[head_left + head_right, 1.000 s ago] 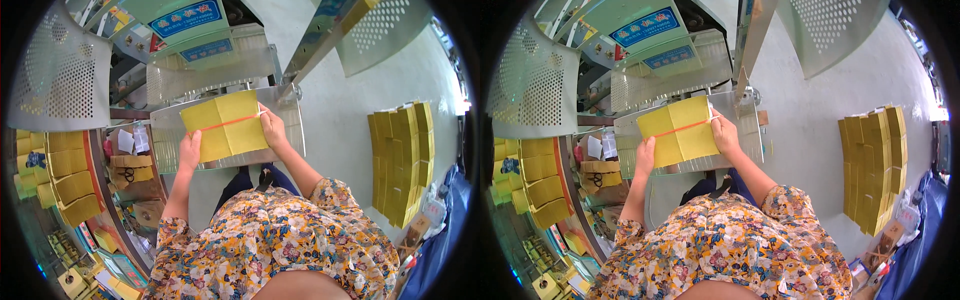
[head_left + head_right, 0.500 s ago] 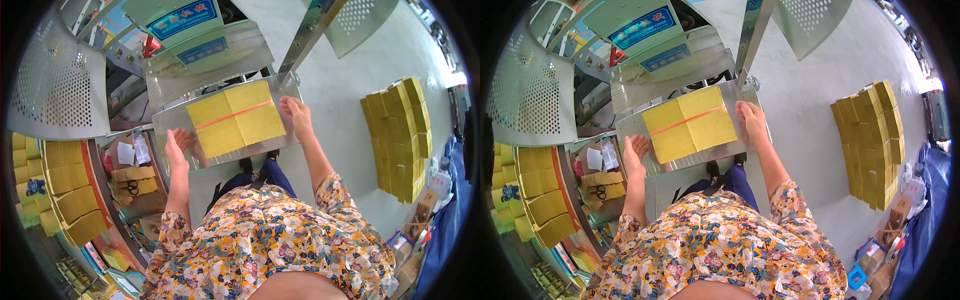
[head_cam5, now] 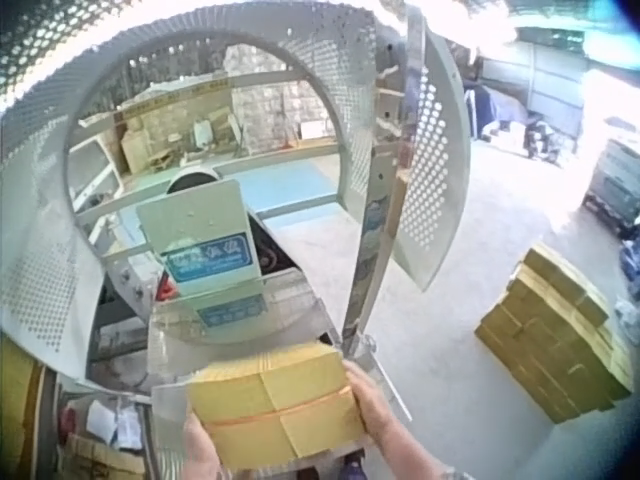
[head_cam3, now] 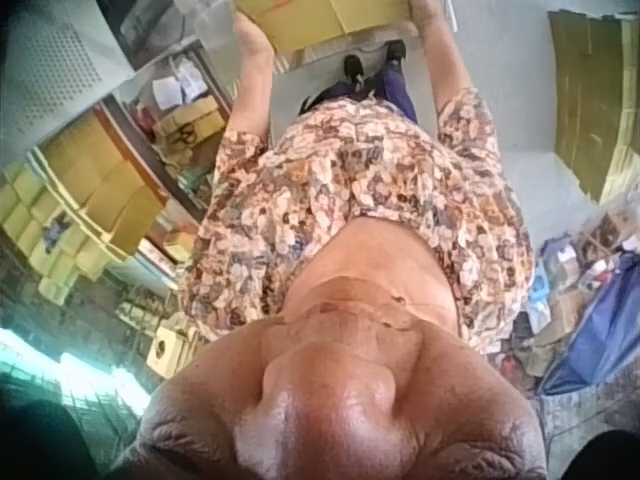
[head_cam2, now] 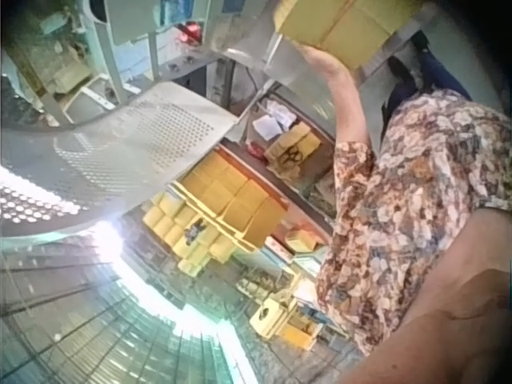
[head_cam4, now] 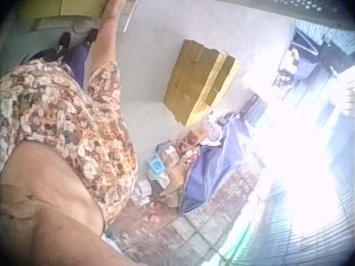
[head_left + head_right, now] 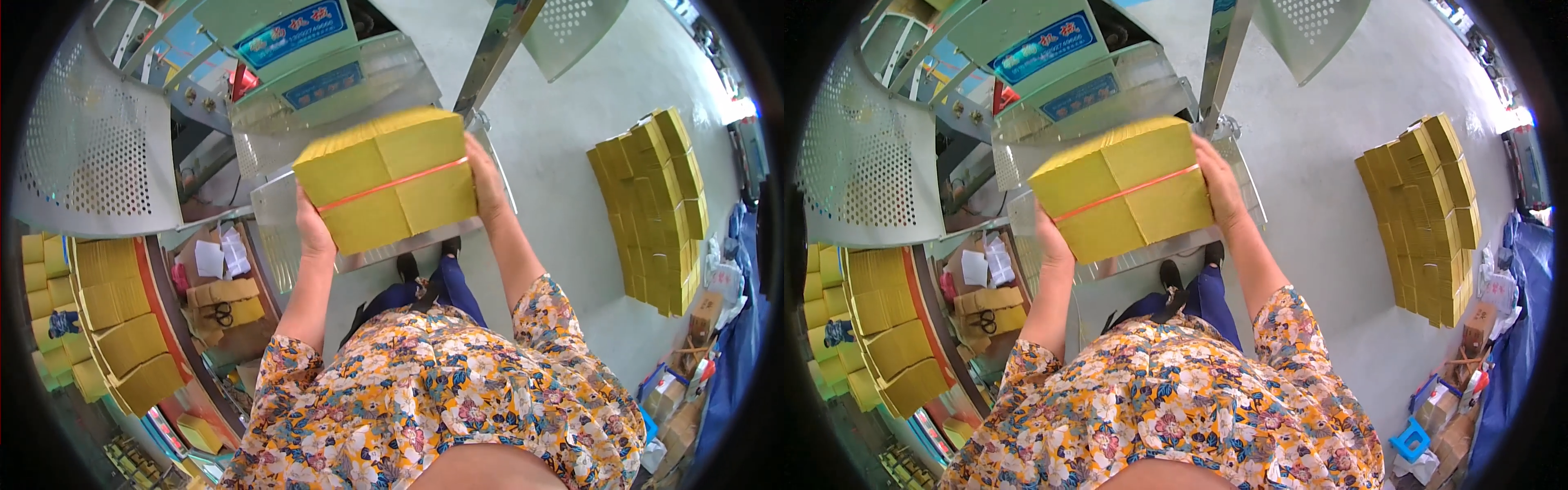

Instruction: Weighing, counting, labeling, and banding stacks of yellow paper goods.

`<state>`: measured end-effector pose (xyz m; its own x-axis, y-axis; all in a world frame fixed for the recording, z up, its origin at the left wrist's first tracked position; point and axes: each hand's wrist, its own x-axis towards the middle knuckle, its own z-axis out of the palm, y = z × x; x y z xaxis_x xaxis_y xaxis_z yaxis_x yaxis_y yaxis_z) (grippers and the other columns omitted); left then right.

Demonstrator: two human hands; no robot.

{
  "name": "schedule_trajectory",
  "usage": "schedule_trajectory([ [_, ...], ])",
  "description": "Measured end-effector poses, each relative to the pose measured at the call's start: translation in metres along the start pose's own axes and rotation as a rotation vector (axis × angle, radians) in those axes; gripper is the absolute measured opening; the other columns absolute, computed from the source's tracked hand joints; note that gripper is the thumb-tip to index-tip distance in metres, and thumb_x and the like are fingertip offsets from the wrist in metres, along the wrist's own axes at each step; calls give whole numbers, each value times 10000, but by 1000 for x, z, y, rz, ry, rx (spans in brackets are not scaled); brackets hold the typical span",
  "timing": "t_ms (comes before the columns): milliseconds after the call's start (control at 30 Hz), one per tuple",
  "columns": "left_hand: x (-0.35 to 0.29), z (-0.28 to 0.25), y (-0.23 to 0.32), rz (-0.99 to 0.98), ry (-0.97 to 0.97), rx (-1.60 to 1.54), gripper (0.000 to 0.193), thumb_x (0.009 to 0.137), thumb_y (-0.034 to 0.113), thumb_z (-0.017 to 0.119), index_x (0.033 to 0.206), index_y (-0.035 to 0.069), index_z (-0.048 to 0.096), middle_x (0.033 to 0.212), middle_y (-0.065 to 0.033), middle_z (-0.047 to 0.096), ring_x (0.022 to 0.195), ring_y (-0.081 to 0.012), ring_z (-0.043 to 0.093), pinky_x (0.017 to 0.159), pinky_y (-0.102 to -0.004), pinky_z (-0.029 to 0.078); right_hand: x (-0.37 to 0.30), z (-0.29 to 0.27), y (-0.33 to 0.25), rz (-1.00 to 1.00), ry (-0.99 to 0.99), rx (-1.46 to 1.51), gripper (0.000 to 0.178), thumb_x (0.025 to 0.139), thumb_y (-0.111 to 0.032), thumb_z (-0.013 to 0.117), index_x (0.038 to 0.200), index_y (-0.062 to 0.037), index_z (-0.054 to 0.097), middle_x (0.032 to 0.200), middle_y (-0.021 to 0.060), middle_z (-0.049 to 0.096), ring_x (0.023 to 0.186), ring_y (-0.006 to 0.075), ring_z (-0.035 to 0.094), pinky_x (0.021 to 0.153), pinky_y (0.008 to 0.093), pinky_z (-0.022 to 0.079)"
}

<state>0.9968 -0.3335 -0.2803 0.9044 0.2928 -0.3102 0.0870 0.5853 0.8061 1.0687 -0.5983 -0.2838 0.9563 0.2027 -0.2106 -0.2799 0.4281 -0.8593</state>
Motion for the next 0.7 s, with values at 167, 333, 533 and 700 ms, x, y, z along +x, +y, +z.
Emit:
schedule_trajectory([
  [167,-29,0,-5,198,-40,60,577,1030,488,331,1399,58,445,1408,-89,490,1290,-213,467,1072,-381,372,1,-12,-5,-234,-126,60,335,923,-49,437,1204,17,607,1301,131,593,1252,210,500,1089,341,344],
  [333,-41,-31,-19,115,-45,127,654,1031,518,287,1510,73,297,1520,-86,369,1412,-218,315,1162,-392,219,-12,-8,15,-162,-89,12,349,923,-45,427,1212,16,613,1341,144,572,1348,240,425,1147,361,262],
  [533,-40,-22,3,186,-101,146,676,1026,537,290,1531,90,244,1544,-74,330,1431,-226,286,1172,-417,199,-38,84,-88,-772,-39,-1132,585,906,-173,615,1452,-99,417,1507,115,397,1414,290,334,1169,430,223],
  [700,-41,-18,-6,132,-94,88,667,1029,527,297,1512,68,269,1523,-76,358,1417,-232,313,1168,-425,214,-15,134,-36,-929,-366,-1499,712,910,-503,532,1448,-55,406,1516,122,378,1431,292,302,1166,519,186],
])
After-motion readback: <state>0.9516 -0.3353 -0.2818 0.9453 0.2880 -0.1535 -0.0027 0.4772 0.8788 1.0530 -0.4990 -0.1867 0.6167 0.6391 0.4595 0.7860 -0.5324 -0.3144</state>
